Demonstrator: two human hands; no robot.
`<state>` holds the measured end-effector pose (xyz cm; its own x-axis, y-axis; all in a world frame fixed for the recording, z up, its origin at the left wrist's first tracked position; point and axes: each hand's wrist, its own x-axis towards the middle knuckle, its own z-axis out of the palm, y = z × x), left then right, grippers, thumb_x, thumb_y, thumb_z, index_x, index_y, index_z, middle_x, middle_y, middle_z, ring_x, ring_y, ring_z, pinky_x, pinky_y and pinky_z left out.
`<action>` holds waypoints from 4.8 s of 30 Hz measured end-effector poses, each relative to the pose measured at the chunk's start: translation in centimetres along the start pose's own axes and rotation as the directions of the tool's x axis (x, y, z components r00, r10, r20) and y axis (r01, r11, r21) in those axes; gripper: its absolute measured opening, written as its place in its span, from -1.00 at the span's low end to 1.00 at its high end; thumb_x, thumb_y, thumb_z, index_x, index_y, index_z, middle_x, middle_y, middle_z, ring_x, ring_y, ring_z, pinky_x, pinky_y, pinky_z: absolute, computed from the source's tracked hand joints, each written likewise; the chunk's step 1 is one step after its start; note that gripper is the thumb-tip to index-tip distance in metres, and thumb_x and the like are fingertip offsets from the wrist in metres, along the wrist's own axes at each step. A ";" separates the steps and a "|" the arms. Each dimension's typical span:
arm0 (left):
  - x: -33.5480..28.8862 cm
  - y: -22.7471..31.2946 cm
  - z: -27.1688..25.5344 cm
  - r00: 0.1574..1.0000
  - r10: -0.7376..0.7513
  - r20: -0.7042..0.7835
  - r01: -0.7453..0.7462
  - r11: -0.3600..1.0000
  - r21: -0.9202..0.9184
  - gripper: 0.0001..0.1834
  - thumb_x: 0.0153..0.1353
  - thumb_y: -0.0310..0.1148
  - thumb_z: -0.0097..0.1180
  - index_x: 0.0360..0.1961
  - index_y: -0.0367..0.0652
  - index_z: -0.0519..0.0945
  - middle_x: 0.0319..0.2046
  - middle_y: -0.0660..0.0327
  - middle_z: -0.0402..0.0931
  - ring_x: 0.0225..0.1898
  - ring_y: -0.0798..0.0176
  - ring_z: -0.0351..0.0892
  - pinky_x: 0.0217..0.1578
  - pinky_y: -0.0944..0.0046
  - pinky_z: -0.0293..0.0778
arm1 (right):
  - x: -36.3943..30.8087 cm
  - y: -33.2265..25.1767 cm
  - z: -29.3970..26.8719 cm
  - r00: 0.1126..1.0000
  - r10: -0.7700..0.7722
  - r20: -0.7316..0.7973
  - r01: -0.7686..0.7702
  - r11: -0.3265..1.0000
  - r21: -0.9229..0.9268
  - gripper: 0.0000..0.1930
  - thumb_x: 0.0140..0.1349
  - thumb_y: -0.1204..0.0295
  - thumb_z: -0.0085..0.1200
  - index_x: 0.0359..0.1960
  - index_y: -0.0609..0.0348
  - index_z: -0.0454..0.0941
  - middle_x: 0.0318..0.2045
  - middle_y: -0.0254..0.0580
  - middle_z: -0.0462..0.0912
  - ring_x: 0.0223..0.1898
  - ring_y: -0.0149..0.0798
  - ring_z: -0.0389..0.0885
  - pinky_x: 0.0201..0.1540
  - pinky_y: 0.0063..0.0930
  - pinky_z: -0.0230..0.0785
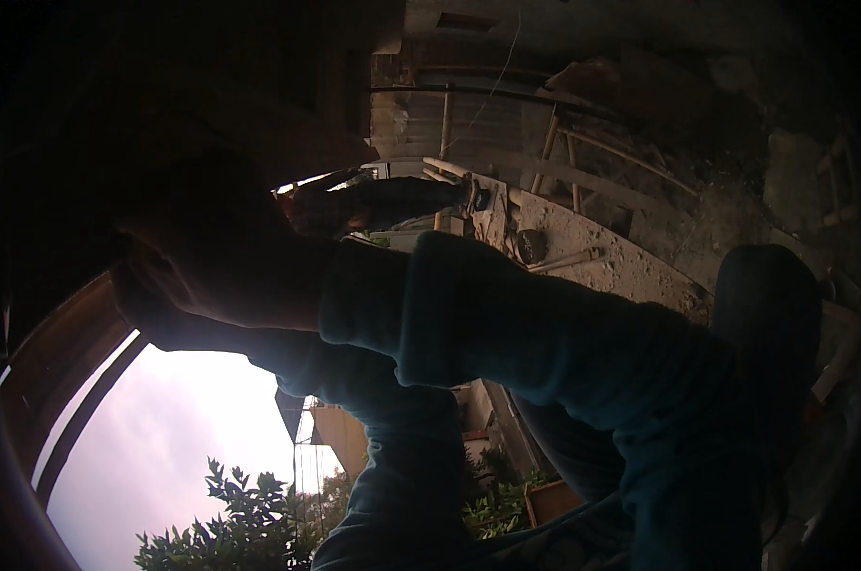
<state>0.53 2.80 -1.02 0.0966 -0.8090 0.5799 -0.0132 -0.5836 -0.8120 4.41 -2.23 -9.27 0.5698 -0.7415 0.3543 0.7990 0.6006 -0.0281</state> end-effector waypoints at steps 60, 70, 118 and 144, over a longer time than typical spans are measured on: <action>3.1 0.9 1.0 0.579 -0.633 0.515 0.438 -0.291 -0.850 -0.69 0.35 -0.26 0.13 -0.11 -0.34 0.57 -0.19 0.06 0.64 -0.22 0.16 0.73 -0.05 0.20 0.62 | 7.9 -3.1 -6.1 0.751 0.220 0.623 0.155 0.858 -0.490 -0.85 0.21 0.53 0.28 -0.20 0.29 0.69 -0.20 -0.21 0.72 -0.20 -0.43 0.63 -0.12 -0.52 0.47; 2.6 0.3 1.6 0.497 -0.793 0.352 0.327 -0.204 -0.923 -0.71 0.42 -0.30 -0.01 -0.01 -0.30 0.55 0.01 0.00 0.53 -0.03 0.15 0.56 -0.01 0.17 0.44 | 6.9 -2.7 -12.1 0.488 0.233 0.841 0.872 -0.074 -0.485 -0.69 0.35 0.37 0.11 0.06 0.24 0.57 0.09 -0.04 0.58 0.09 -0.15 0.56 0.12 -0.23 0.44; 11.4 -4.9 -4.5 -0.364 -0.185 0.913 0.590 -0.804 0.072 -0.85 0.33 -0.41 0.10 -0.24 -0.29 0.60 -0.42 0.12 0.67 -0.35 0.31 0.69 -0.33 0.33 0.55 | 14.2 -10.2 19.4 0.634 0.773 -0.018 0.326 -0.289 -0.900 -0.86 0.25 0.49 0.06 -0.21 0.27 0.58 -0.41 -0.02 0.67 -0.37 -0.01 0.67 -0.29 -0.23 0.47; 9.5 -7.1 3.4 -0.009 -0.096 0.995 0.765 -0.642 -0.055 -0.83 0.17 -0.30 0.16 -0.40 -0.16 0.69 -0.57 0.13 0.64 -0.54 0.04 0.61 -0.42 0.09 0.46 | 12.3 -11.1 19.7 0.517 0.748 -0.417 0.252 -0.598 -0.761 -0.75 0.25 0.35 -0.02 -0.35 0.20 0.70 -0.38 0.22 0.66 -0.27 0.21 0.66 -0.14 -0.02 0.47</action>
<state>4.95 -0.51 10.07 0.9909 0.1342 0.0061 0.0276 -0.2478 0.9684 -1.27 -12.13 13.84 0.9720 -0.0589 -0.2276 -0.1885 -0.7737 -0.6048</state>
